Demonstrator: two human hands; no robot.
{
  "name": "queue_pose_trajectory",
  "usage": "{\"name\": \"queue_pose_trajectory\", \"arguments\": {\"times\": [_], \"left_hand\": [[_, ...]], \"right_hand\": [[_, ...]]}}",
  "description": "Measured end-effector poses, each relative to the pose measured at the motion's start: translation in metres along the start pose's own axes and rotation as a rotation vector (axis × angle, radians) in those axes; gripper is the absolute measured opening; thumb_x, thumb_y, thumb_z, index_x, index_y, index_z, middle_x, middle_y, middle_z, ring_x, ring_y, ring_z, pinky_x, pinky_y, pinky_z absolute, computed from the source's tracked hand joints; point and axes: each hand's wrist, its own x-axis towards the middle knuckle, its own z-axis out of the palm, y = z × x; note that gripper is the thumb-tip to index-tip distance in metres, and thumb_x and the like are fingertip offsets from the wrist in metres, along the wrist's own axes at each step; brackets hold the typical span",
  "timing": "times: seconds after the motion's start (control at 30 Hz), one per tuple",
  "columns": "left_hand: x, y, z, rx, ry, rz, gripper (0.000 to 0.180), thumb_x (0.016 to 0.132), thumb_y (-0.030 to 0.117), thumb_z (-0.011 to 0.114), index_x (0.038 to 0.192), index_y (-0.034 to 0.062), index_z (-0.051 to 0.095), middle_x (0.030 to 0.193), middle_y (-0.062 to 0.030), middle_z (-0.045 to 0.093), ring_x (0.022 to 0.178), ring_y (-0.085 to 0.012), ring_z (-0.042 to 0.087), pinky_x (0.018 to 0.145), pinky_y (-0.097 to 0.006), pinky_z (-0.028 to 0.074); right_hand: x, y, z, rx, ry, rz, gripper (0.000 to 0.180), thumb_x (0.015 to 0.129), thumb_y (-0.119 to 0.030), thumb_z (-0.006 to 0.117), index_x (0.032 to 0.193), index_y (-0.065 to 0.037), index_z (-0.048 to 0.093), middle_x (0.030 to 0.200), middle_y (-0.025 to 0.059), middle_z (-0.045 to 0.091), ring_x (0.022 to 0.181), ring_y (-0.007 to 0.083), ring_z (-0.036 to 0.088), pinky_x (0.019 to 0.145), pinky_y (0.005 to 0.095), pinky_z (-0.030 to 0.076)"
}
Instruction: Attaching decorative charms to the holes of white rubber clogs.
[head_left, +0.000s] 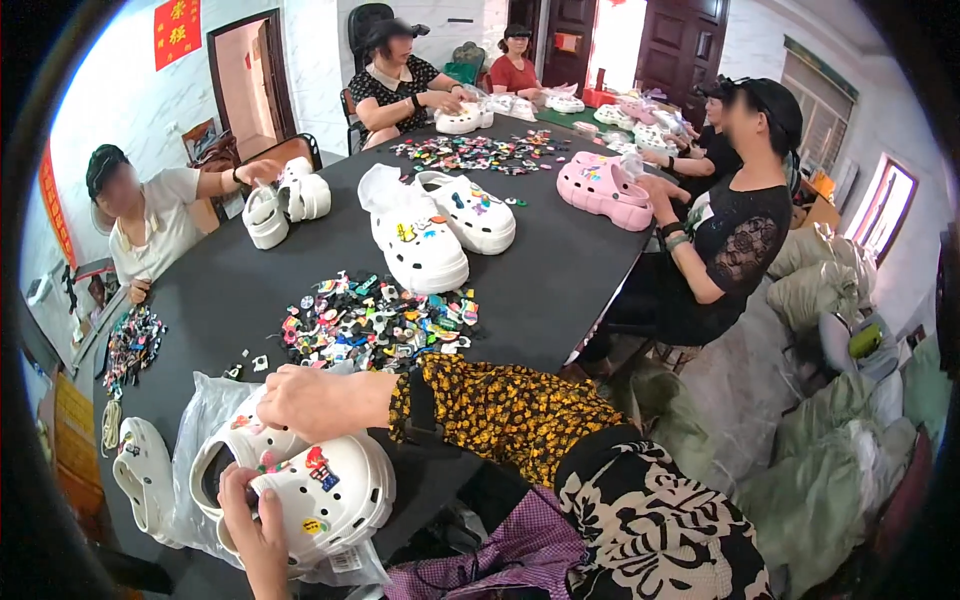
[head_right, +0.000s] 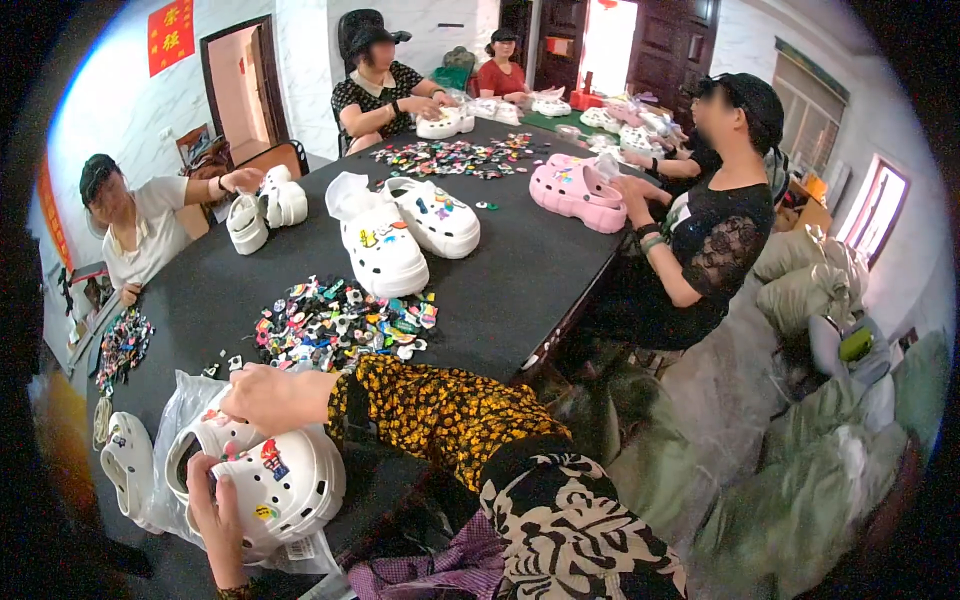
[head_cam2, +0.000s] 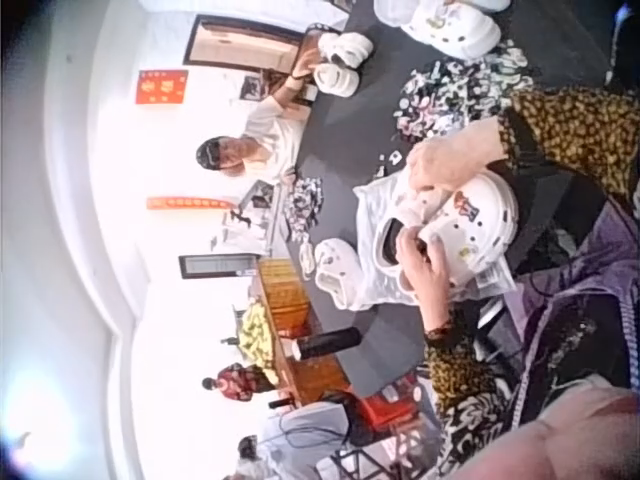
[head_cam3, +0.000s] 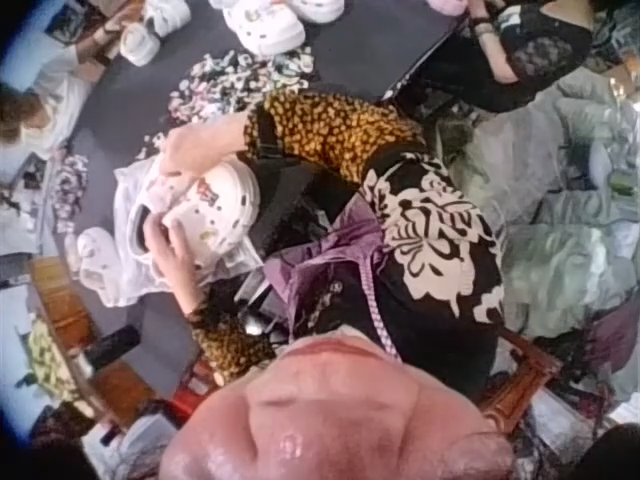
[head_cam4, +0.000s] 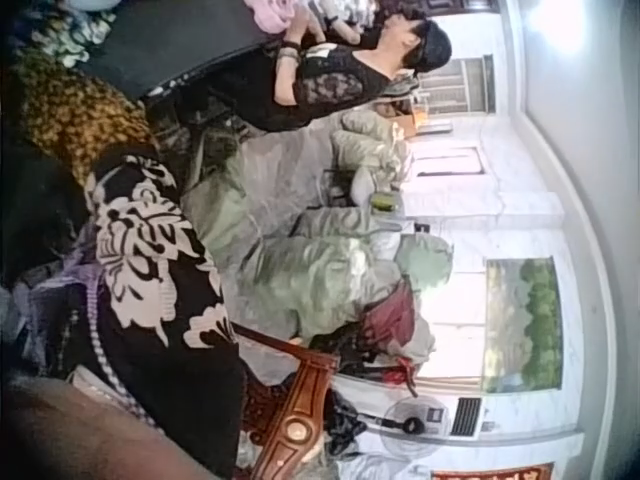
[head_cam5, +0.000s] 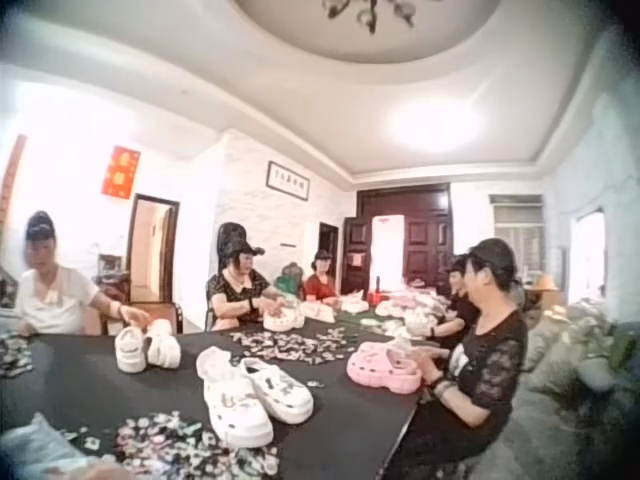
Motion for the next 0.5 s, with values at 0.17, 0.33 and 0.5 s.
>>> {"name": "queue_pose_trajectory", "arguments": {"times": [0.17, 0.33, 0.5], "left_hand": [[0.001, -0.015, -0.002, -0.036, -0.032, -0.031, 0.026, 0.085, 0.01, 0.054, 0.108, -0.0011, 0.052, 0.116, -0.014, 0.053, 0.103, -0.0276, 0.048, 0.084, -0.034, 0.04], [0.002, -0.008, 0.001, 0.109, 0.113, 0.05, 0.035, 0.086, 0.007, 0.056, 0.119, -0.0033, 0.049, 0.127, -0.0189, 0.05, 0.116, -0.0321, 0.048, 0.097, -0.04, 0.039], [-0.012, 0.017, -0.016, 0.452, 0.235, 0.219, 0.041, 0.086, 0.004, 0.056, 0.125, -0.0028, 0.047, 0.134, -0.0206, 0.046, 0.122, -0.0353, 0.046, 0.104, -0.043, 0.034]], "right_hand": [[-0.008, -0.006, -0.017, 0.105, -0.011, 0.032, 0.023, 0.074, -0.003, 0.059, 0.096, -0.006, 0.065, 0.094, 0.01, 0.066, 0.096, 0.0279, 0.06, 0.089, 0.0384, 0.043], [-0.004, -0.022, -0.028, 0.104, -0.009, -0.011, 0.027, 0.078, -0.012, 0.062, 0.105, -0.006, 0.065, 0.103, 0.0118, 0.067, 0.103, 0.0293, 0.059, 0.09, 0.0427, 0.043], [0.007, -0.042, -0.036, 0.131, -0.031, -0.051, 0.028, 0.078, -0.013, 0.064, 0.105, -0.009, 0.063, 0.107, 0.0095, 0.06, 0.107, 0.028, 0.055, 0.09, 0.0424, 0.043]]}}
